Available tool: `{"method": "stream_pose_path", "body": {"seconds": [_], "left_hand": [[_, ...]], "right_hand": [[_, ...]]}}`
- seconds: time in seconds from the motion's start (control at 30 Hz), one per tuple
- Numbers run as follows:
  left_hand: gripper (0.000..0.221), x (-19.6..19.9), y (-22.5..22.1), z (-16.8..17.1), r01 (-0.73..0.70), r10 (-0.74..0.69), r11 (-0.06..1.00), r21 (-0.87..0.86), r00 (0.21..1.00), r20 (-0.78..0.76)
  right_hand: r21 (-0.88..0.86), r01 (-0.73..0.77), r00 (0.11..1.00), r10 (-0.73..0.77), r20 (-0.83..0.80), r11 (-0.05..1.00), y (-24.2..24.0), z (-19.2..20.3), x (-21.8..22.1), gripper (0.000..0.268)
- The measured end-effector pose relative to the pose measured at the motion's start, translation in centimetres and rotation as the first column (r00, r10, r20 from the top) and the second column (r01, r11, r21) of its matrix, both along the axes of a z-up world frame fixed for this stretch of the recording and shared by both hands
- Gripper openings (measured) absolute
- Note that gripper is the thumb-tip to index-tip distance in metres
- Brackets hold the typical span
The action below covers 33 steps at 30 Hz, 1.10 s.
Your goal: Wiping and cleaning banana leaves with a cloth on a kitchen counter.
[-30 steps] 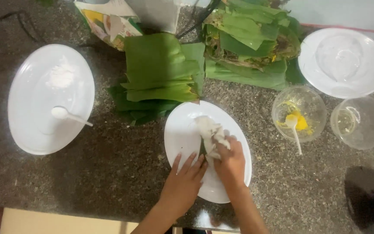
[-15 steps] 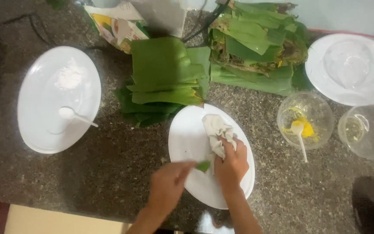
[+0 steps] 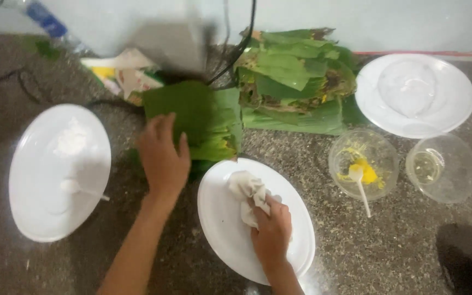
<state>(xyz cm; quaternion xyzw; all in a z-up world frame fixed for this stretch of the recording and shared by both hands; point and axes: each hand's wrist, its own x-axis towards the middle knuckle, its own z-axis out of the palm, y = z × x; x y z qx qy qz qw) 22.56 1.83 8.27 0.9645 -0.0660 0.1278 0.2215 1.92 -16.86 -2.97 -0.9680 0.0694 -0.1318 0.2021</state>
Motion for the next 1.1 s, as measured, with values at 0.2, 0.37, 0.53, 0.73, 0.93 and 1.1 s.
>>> {"method": "stream_pose_path", "body": {"seconds": [0.2,0.37,0.53,0.73,0.93,1.1], "left_hand": [[0.032,4.4,-10.0,1.7,0.364,-0.358,0.925,-0.111,0.931,0.069],[0.031,12.9,-19.1,-0.4,0.458,-0.472,0.872,-0.173,0.880,-0.052],[0.042,19.3,-22.8,-2.1,0.459,-0.447,0.886,0.068,0.883,-0.142],[0.021,21.8,-22.7,-3.8,0.489,-0.485,0.870,0.058,0.872,-0.066],[0.021,22.7,-22.3,-4.9,0.567,-0.559,0.812,-0.140,0.824,0.092],[0.038,22.0,-23.5,-3.3,0.579,-0.578,0.803,0.141,0.814,-0.055]], "right_hand": [[0.049,0.059,0.995,-0.055,-0.082,0.997,-0.8,-1.1,0.1,0.046],[0.006,0.000,1.000,0.000,0.004,1.000,-0.6,0.1,0.9,0.037],[0.000,0.023,1.000,-0.023,-0.017,1.000,-0.7,-1.6,0.9,0.046],[0.003,0.067,0.995,-0.067,0.068,0.998,-0.5,-1.6,1.2,0.041],[-0.006,0.055,0.998,-0.055,-0.005,0.998,-1.0,-4.0,0.3,0.052],[-0.004,0.066,0.997,-0.066,-0.040,0.998,-0.9,-4.5,0.3,0.047]]}}
